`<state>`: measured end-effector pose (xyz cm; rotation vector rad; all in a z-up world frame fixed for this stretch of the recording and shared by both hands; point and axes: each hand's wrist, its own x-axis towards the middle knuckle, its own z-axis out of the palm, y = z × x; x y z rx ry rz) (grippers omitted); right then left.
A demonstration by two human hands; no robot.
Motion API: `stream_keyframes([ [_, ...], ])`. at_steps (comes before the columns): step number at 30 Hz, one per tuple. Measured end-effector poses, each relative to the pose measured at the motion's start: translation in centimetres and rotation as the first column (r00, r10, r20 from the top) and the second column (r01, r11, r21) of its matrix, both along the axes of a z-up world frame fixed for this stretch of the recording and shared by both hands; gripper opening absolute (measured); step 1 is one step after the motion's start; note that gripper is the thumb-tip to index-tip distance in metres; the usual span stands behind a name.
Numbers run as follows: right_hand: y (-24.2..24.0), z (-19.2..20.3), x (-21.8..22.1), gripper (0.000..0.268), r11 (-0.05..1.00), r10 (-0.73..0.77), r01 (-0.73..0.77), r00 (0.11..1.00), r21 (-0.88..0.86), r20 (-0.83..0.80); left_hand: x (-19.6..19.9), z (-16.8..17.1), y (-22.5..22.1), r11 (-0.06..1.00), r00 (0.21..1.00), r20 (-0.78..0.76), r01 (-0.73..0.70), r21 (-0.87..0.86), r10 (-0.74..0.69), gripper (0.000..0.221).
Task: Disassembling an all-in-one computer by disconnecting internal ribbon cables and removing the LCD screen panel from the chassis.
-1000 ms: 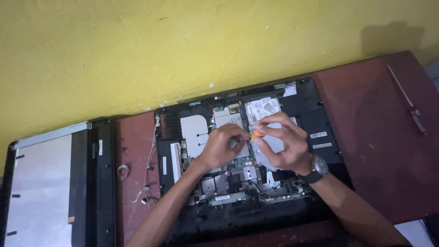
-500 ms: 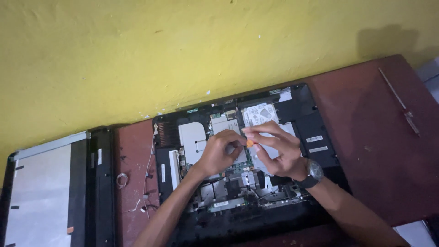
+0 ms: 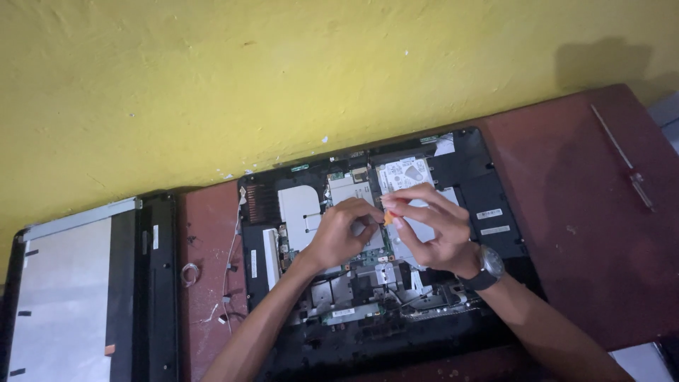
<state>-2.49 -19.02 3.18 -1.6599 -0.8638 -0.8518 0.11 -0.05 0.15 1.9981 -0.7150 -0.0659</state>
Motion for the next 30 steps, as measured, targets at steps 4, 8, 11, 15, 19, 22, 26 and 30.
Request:
stream_keyframes([
  [4, -0.6, -1.2, 0.4, 0.023, 1.0, -0.028, 0.028, 1.0, 0.005, 0.003, -0.1, 0.0, 0.0, 1.0, 1.0, 0.015, 0.008, -0.018, -0.008, 0.019],
  [8, -0.2, -0.1, 0.0, 0.022, 1.0, -0.004, 0.004, 1.0, -0.004, -0.009, -0.1, 0.3, -0.1, 1.0, 1.0, -0.001, 0.004, -0.01, -0.004, 0.019],
  [11, 0.1, 0.2, 0.0, 0.023, 1.0, 0.009, -0.009, 1.0, -0.004, -0.015, 0.1, -0.2, 0.0, 1.0, 1.0, -0.004, 0.009, -0.005, -0.009, 0.019],
  [15, -0.4, -0.8, 0.4, 0.026, 0.999, -0.004, 0.005, 1.0, -0.031, 0.011, 0.1, -0.1, 0.1, 1.0, 1.0, 0.021, 0.019, 0.004, -0.019, 0.019],
  [19, -0.2, 0.0, 0.1, 0.027, 0.999, 0.005, -0.005, 1.0, -0.034, -0.001, 0.1, -0.4, 0.1, 1.0, 1.0, 0.018, 0.016, -0.019, -0.016, 0.018],
  [22, 0.1, 0.5, -0.3, 0.024, 0.998, 0.058, -0.059, 0.996, -0.011, -0.067, 0.0, -0.3, 0.2, 1.0, 1.0, 0.007, 0.028, -0.012, -0.028, 0.018],
  [26, -0.3, -0.8, 0.2, 0.025, 0.999, 0.011, -0.012, 1.0, -0.037, -0.026, 0.0, -0.1, 0.2, 1.0, 1.0, -0.003, 0.016, -0.007, -0.016, 0.019],
  [30, -0.2, -0.5, 0.1, 0.025, 1.0, -0.004, 0.004, 1.0, -0.029, -0.003, 0.1, -0.6, 0.2, 1.0, 1.0, -0.002, 0.019, -0.018, -0.019, 0.019],
])
